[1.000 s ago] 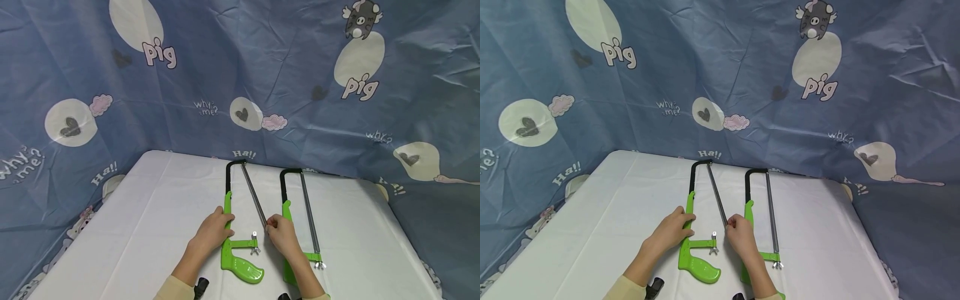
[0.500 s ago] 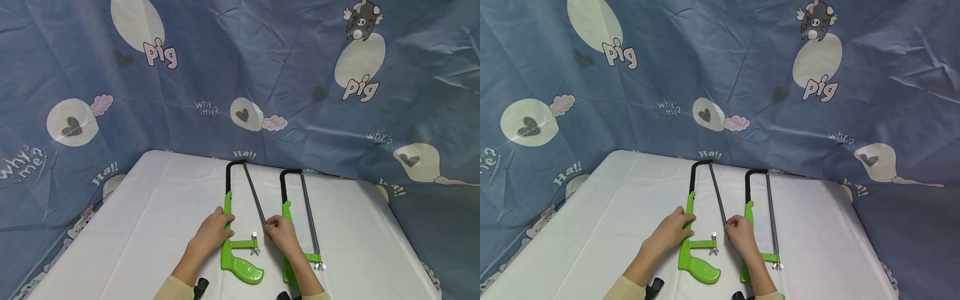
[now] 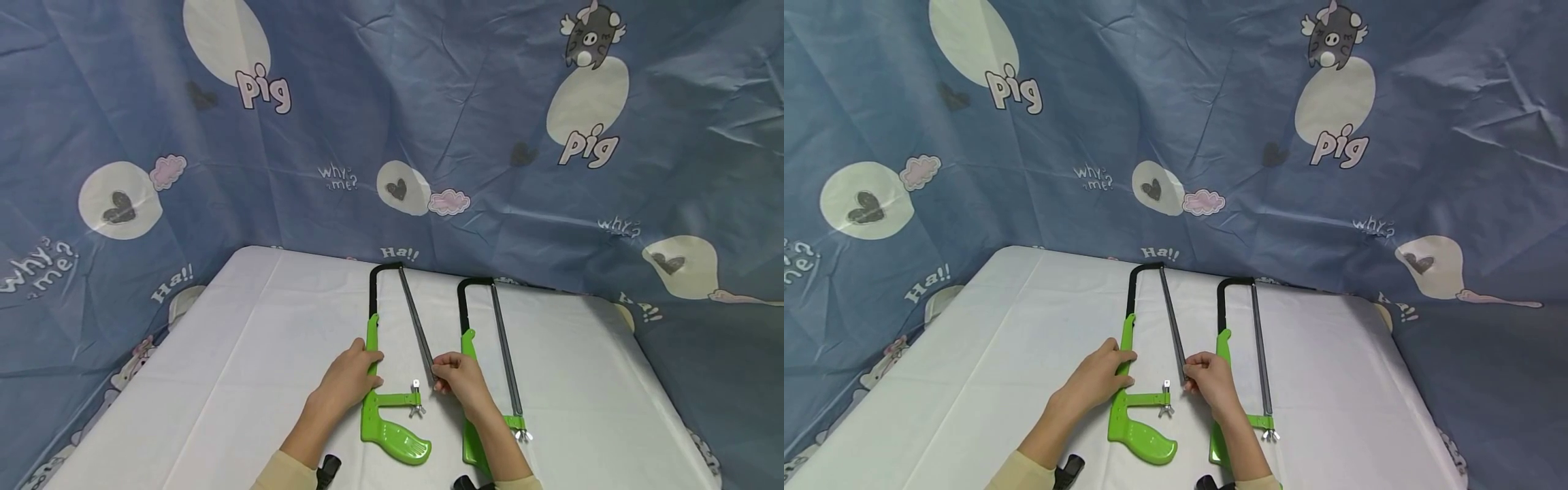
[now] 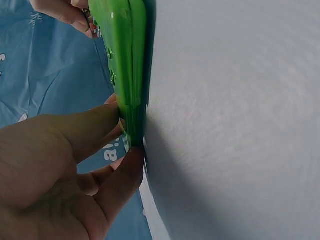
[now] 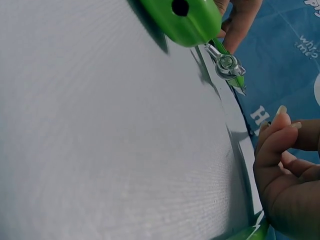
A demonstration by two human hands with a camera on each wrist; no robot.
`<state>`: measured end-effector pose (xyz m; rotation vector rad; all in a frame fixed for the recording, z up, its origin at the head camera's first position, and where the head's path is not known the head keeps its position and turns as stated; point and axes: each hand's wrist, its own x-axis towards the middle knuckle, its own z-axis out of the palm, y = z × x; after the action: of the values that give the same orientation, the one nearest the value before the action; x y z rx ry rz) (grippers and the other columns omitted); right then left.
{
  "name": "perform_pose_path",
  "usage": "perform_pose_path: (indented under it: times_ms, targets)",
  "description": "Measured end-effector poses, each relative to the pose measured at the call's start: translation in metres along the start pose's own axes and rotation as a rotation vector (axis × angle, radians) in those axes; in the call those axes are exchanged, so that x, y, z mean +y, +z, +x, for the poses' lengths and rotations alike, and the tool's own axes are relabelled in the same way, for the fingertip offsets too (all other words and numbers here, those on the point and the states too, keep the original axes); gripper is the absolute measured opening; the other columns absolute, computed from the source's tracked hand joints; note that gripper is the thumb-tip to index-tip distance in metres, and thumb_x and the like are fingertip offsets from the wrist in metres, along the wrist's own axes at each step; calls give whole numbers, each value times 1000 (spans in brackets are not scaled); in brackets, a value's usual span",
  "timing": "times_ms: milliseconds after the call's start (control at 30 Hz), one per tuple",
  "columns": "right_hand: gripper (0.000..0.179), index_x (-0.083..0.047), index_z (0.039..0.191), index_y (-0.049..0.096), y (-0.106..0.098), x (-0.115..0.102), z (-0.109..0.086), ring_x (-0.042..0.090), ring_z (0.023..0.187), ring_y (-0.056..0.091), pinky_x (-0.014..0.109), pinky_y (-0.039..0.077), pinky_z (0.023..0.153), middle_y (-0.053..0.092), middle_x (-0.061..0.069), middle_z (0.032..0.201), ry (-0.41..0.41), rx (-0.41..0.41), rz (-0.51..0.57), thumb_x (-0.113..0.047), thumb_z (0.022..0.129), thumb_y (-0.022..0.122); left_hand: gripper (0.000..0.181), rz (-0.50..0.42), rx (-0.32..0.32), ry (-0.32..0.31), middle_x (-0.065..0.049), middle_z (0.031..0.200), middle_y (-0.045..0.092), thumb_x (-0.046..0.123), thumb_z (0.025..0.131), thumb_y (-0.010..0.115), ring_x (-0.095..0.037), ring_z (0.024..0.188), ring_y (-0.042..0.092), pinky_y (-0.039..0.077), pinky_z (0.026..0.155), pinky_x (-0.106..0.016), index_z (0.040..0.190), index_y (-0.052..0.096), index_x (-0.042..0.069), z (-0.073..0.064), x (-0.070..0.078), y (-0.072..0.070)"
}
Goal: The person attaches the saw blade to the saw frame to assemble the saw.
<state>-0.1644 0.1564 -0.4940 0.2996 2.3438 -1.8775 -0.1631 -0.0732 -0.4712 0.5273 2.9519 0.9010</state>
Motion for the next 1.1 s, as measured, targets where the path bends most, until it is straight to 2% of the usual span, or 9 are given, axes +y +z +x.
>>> perform_pose_path:
  times_ms: [433, 733, 1100]
  targets:
    - [20, 8, 104, 64, 2, -3, -1, 10, 55, 54, 21, 46, 50, 61, 5, 74, 38, -70, 48, -5, 89, 66, 42, -4, 0, 5, -10, 97, 54, 13, 79, 81, -13, 70, 48, 42, 58, -22, 119, 70, 5, 1, -4, 3]
    - [21, 4, 102, 66, 6, -6, -1, 10, 54, 53, 22, 42, 49, 61, 2, 70, 35, -96, 3, -9, 86, 70, 42, -8, -4, 9, -10, 97, 54, 13, 80, 80, -14, 71, 47, 42, 59, -22, 120, 69, 4, 2, -5, 3]
    - [22, 3, 105, 65, 12, -4, 0, 11, 55, 54, 23, 44, 51, 60, 1, 70, 35, -118, -22, -12, 89, 69, 42, 6, -11, 2, -10, 98, 54, 14, 81, 80, -14, 71, 48, 42, 60, -23, 121, 69, 5, 4, -4, 2]
